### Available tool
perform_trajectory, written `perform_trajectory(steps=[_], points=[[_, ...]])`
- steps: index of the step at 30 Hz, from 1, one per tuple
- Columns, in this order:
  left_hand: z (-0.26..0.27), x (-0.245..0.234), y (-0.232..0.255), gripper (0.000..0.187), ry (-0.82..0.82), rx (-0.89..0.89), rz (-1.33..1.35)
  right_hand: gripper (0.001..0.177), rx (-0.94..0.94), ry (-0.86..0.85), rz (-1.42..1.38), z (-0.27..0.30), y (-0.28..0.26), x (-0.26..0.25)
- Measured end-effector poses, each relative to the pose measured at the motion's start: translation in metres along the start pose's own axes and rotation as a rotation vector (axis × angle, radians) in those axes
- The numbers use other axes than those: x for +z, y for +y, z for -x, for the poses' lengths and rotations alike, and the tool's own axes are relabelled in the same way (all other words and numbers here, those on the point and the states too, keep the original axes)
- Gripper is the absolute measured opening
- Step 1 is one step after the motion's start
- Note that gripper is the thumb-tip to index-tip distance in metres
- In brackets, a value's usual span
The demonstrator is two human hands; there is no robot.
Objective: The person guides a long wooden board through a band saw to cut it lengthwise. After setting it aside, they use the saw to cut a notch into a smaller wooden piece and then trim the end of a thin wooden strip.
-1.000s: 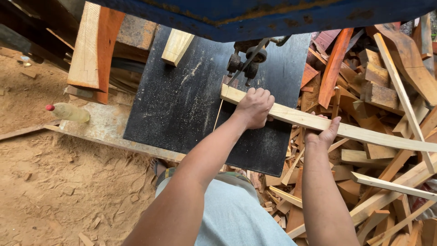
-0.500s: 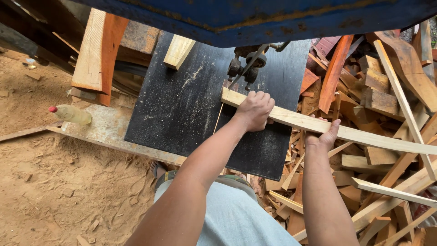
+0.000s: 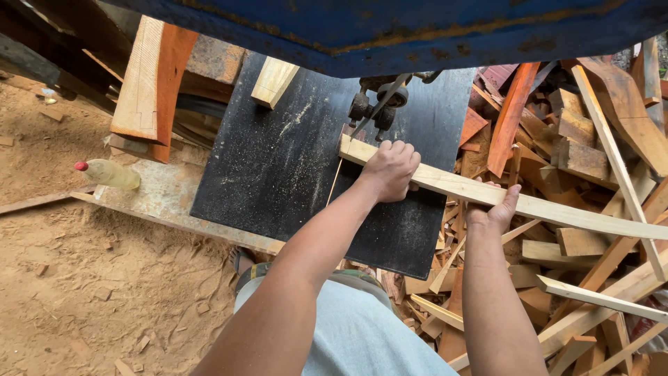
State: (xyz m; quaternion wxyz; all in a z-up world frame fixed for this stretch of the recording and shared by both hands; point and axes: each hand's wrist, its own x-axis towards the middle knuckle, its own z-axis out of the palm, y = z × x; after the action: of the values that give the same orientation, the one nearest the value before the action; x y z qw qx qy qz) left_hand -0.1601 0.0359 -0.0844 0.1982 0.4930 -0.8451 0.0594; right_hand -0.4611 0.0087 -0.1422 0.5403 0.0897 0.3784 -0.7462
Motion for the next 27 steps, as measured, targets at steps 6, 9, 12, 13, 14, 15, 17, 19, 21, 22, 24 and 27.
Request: perform_trajectory(steps=[6,9,12,13,14,15,17,19,21,22,24,27], points=[[-0.001,-0.001,0.0,0.024,0.021,-0.005,0.002,0.039,0.004,-0.036,0.006,-0.019,-0.003,-0.009],[-0.002,-0.002,-0.001,0.02,-0.021,0.001,-0.034,0.04,0.011,-0.052,0.003,-0.02,-0.003,-0.009],[-0.002,-0.001,-0.001,0.022,0.032,-0.007,0.013,0.04,0.012,-0.051,0.005,-0.021,-0.003,-0.008],[-0.002,-0.001,-0.001,0.022,0.033,-0.008,0.013,0.04,0.011,-0.051,0.005,-0.021,-0.003,-0.008],[-0.002,-0.001,-0.001,0.021,0.016,-0.004,0.008,0.04,0.006,-0.048,0.009,-0.02,-0.003,-0.007],[-0.002,-0.002,-0.001,0.02,-0.001,-0.001,0.003,0.04,0.002,-0.044,0.014,-0.02,-0.002,-0.006],[-0.003,0.001,-0.002,0.018,-0.021,0.001,-0.004,0.04,0.004,-0.038,0.015,-0.014,-0.002,-0.002],[-0.004,0.002,-0.003,0.017,-0.04,0.001,-0.011,0.04,0.007,-0.033,0.016,-0.01,0.0,0.001],[-0.004,0.001,-0.002,0.02,-0.007,-0.003,0.017,0.041,0.005,-0.037,0.028,-0.009,0.0,0.002],[-0.004,0.002,-0.003,0.02,-0.007,-0.005,0.017,0.041,0.006,-0.038,0.031,-0.01,0.0,0.001],[-0.005,0.003,-0.004,0.017,-0.044,0.001,0.007,0.041,-0.011,-0.053,0.057,-0.012,0.0,0.0],[-0.006,0.005,-0.004,0.016,-0.021,0.001,0.007,0.042,-0.015,-0.074,0.057,-0.022,0.0,-0.006]])
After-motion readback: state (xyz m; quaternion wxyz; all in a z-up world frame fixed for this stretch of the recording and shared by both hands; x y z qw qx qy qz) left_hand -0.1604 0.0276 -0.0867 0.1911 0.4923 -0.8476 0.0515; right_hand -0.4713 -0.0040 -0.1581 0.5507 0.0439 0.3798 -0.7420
